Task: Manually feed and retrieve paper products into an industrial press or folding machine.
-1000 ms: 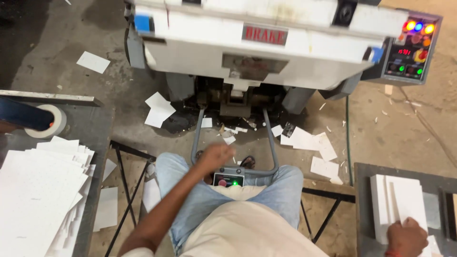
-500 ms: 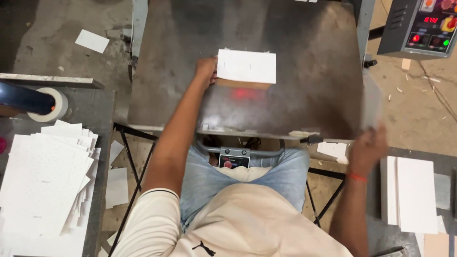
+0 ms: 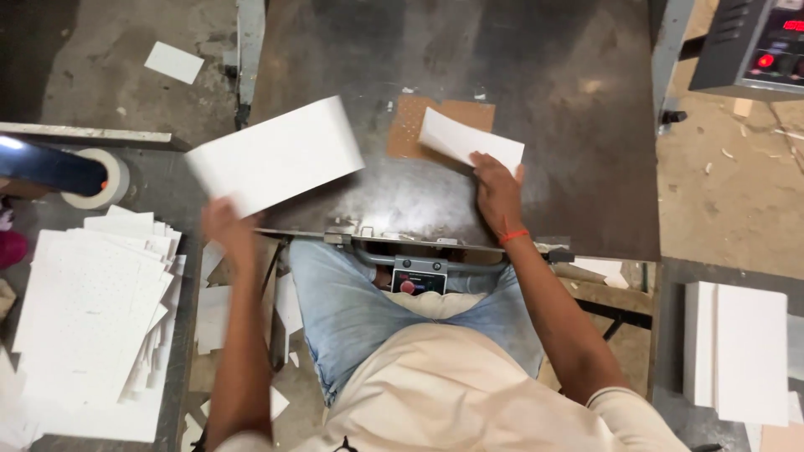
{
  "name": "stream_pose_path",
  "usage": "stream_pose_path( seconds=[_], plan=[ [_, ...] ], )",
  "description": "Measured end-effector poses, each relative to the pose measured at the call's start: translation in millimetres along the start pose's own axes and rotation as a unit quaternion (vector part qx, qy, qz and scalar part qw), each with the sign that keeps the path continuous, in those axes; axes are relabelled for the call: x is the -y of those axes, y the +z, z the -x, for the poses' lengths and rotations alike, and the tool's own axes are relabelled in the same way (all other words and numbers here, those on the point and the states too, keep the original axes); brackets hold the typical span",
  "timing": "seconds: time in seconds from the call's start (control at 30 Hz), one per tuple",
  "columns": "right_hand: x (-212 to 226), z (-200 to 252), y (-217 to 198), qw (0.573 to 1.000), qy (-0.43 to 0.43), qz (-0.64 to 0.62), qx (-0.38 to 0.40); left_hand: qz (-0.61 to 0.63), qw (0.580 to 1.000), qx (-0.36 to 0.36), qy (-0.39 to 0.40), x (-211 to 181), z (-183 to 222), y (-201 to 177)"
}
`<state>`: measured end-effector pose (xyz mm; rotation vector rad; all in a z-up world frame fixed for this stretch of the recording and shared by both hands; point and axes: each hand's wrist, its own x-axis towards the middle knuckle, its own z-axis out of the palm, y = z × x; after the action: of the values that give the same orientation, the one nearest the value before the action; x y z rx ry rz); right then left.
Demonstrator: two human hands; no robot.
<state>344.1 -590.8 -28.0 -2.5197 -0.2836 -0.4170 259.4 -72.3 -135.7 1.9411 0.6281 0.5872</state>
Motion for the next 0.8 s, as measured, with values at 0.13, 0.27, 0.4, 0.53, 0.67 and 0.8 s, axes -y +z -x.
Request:
stream_pose_path(
  seconds=[0.13, 0.27, 0.4, 0.53, 0.67, 0.8],
  plan=[
    [0, -21, 31, 0.995, -0.026, 0.026, 0.095, 0.087, 0.963, -0.214, -0.138, 13, 31, -198],
    [2, -46, 41, 0.987, -0.049, 0.05, 0.145, -0.171, 0.937, -0.304, 0.02, -29, 82, -270],
    [2, -62, 41, 0.982, -0.058, 0.048, 0.173, -0.25, 0.89, -0.275, -0.263, -117, 106, -250],
    [4, -70, 40, 0.982, -0.054, 0.031, 0.176, -0.269, 0.9, -0.29, -0.184, -65, 101, -241],
    [3, -70, 43, 0.984, -0.041, -0.002, 0.171, -0.404, 0.9, -0.162, 0.003, -40, 95, -227],
    [1, -71, 40, 0.985, -0.031, -0.031, 0.166, -0.464, 0.885, -0.036, -0.003, -70, 84, -212]
  ],
)
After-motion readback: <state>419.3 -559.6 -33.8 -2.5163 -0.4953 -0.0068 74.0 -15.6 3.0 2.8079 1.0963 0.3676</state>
